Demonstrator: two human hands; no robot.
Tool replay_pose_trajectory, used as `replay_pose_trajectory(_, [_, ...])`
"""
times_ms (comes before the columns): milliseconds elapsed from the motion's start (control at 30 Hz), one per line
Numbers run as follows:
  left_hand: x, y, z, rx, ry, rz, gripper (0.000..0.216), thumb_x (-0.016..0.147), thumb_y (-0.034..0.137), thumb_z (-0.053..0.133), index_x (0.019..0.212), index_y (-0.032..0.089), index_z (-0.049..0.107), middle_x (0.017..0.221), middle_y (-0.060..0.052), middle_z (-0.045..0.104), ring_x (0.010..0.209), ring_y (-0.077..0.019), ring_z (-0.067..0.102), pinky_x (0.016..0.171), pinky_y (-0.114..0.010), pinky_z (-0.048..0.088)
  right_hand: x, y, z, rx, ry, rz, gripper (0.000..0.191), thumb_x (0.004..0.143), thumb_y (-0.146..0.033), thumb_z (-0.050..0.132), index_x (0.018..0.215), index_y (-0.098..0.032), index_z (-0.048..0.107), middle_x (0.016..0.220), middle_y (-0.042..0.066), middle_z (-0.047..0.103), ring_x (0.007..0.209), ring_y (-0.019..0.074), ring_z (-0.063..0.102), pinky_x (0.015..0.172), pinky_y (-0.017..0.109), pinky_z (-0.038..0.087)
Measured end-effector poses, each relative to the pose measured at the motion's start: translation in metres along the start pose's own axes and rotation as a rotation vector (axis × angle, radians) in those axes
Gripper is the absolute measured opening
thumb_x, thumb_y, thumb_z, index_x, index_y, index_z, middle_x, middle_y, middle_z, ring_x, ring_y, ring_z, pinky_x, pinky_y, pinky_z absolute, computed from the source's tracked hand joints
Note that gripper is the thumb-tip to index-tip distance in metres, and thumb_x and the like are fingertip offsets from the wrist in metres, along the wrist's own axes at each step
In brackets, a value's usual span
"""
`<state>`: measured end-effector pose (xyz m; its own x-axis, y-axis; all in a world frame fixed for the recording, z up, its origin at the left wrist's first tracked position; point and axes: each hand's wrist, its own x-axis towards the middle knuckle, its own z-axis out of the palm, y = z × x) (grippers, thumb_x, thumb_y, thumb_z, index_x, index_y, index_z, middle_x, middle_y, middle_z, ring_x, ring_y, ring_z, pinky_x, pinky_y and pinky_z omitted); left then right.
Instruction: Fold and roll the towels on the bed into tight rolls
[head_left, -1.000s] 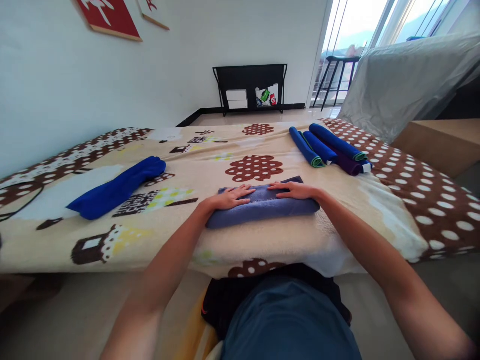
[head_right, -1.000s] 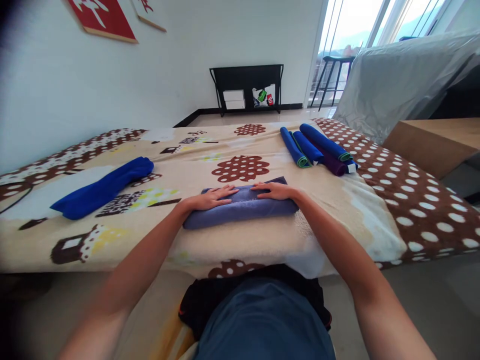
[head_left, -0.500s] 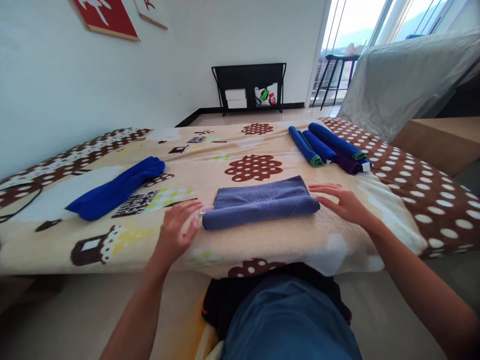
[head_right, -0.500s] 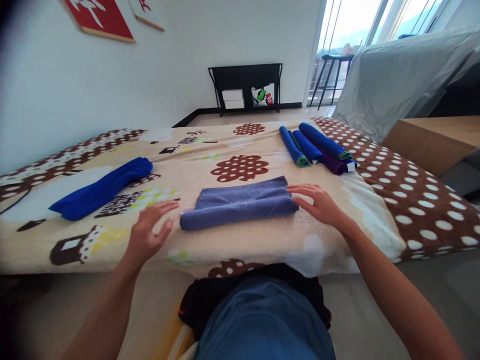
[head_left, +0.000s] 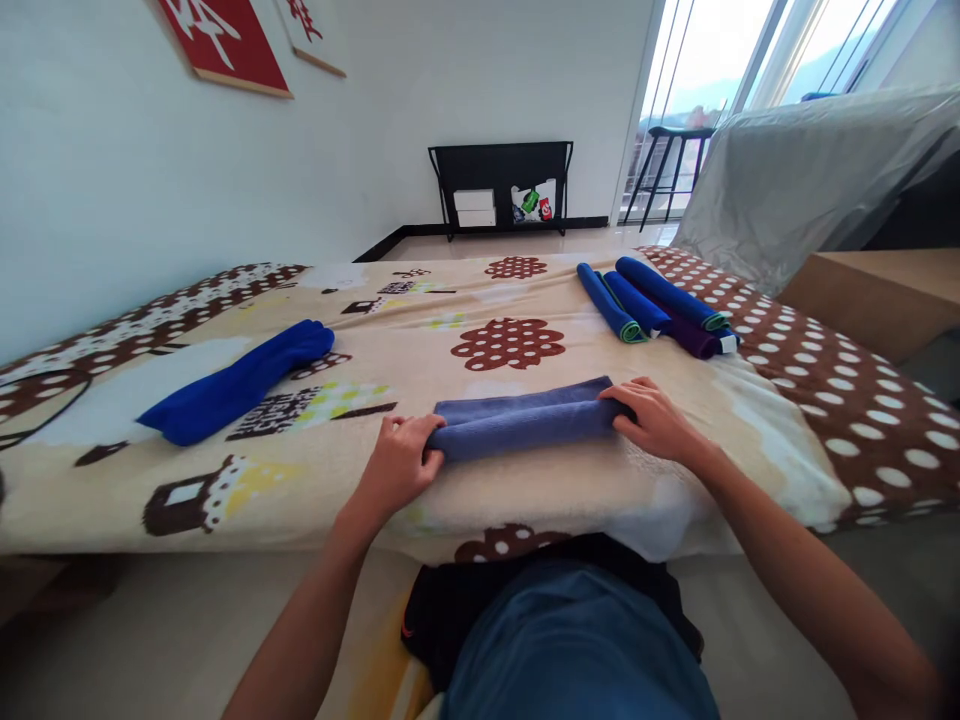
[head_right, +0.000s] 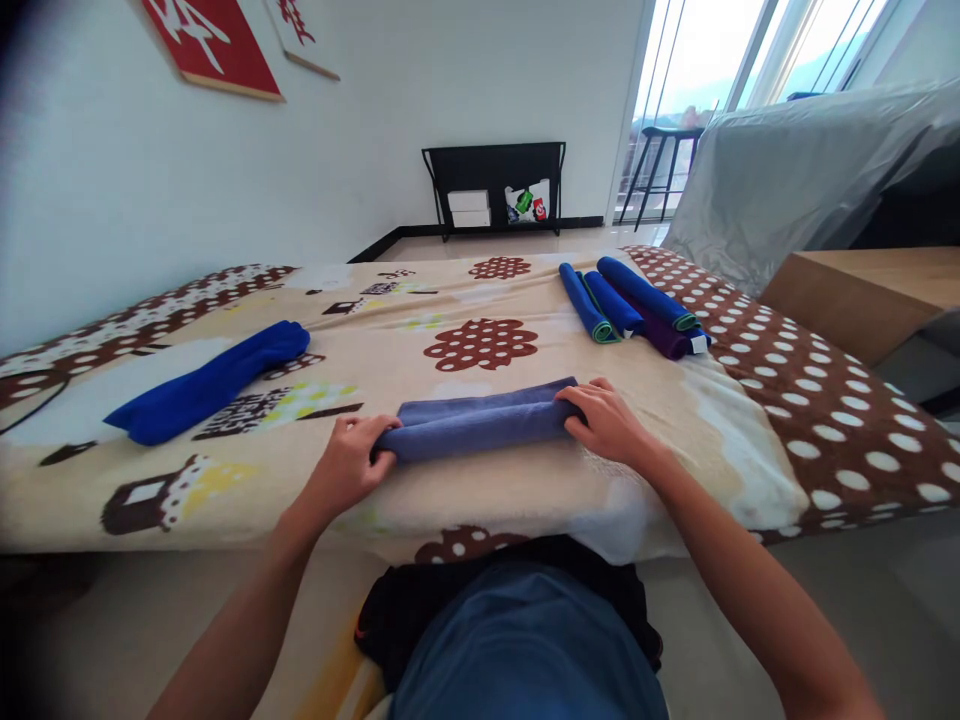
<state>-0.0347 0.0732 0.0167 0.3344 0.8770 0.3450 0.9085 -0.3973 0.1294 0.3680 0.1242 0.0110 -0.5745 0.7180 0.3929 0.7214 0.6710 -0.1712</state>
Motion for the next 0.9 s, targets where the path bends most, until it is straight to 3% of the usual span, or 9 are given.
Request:
replay_pose_trajectory(133, [0.001,0.001,-0.010,-0.115,-0.182,-0.064,0.036,0.086,0.019,0.039,0.109,0.022,0.067,0.107,-0.005,0.074,0.099,-0.0239,0.065,0.098,-0.043,0.041,-0.006,-0.013,-0.012,-0.103,-0.163,0.019,0.022,0.091,-0.016,0.043,0.098,-0.016,0.064,0.091,0.008,0.070,0.090,0.0232,0.064,0.093,0.040,0.041])
replay_pose_trajectory(233, [0.009,0.021,-0.006,0.105,-0.090,-0.110,0.035,0.084,0.013,0.040,0.105,0.020,0.069,0.113,-0.012,0.071,0.108,-0.0301,0.063,0.102,-0.053,0.036,-0.002,-0.031,-0.003,-0.268,-0.078,0.081,0.023,0.091,-0.014,0.043,0.095,-0.014,0.066,0.103,0.014,0.070,0.101,0.0291,0.062,0.097,0.047,0.039])
replay_pose_trajectory(333, [0.020,0.061,0.007,0.177,0.038,0.029,0.047,0.083,0.007,0.042,0.125,0.017,0.062,0.133,-0.016,0.062,0.124,-0.0318,0.056,0.108,-0.054,0.033,0.011,-0.060,0.015,-0.237,0.038,-0.015,0.041,0.088,-0.009,0.043,0.125,-0.015,0.062,0.135,0.016,0.060,0.122,0.0304,0.056,0.107,0.049,0.036])
replay_pose_trajectory(467, [0.028,0.094,0.028,0.045,-0.002,0.241,0.054,0.091,0.018,0.047,0.144,0.011,0.047,0.147,-0.017,0.053,0.135,-0.0289,0.049,0.113,-0.046,0.035,0.022,-0.086,0.038,-0.028,0.032,-0.180,0.063,0.091,-0.019,0.047,0.154,-0.018,0.035,0.153,0.011,0.046,0.141,0.0269,0.042,0.114,0.049,0.035])
replay_pose_trajectory(600, [0.009,0.064,0.029,0.013,0.007,0.193,0.053,0.098,0.034,0.047,0.148,0.019,0.042,0.149,-0.013,0.053,0.137,-0.0279,0.048,0.116,-0.048,0.032,0.001,-0.063,0.041,-0.003,0.042,-0.124,0.064,0.098,-0.029,0.047,0.158,-0.021,0.028,0.153,0.011,0.047,0.141,0.0274,0.044,0.115,0.051,0.034])
replay_pose_trajectory(733, [-0.019,0.021,0.018,0.024,-0.010,0.146,0.058,0.096,0.030,0.048,0.151,0.021,0.036,0.151,-0.011,0.051,0.138,-0.0269,0.047,0.116,-0.049,0.029,-0.035,-0.026,0.031,-0.007,0.048,-0.078,0.063,0.098,-0.027,0.047,0.158,-0.026,0.027,0.155,0.007,0.044,0.142,0.0261,0.043,0.117,0.051,0.033])
replay_pose_trajectory(800, [-0.022,0.014,0.015,0.034,-0.030,0.141,0.062,0.090,0.022,0.049,0.151,0.021,0.037,0.151,-0.011,0.050,0.137,-0.0279,0.047,0.115,-0.050,0.029,-0.041,-0.016,0.027,-0.014,0.048,-0.054,0.062,0.096,-0.025,0.048,0.156,-0.026,0.031,0.153,0.008,0.047,0.140,0.0260,0.046,0.115,0.050,0.034])
replay_pose_trajectory(900, [-0.009,0.014,0.012,0.069,-0.036,0.106,0.057,0.082,0.017,0.051,0.139,0.017,0.051,0.137,-0.013,0.062,0.126,-0.0307,0.056,0.111,-0.052,0.032,-0.028,-0.013,0.021,-0.044,0.033,-0.029,0.051,0.092,-0.023,0.050,0.143,-0.020,0.048,0.138,0.011,0.061,0.127,0.0273,0.057,0.110,0.049,0.037])
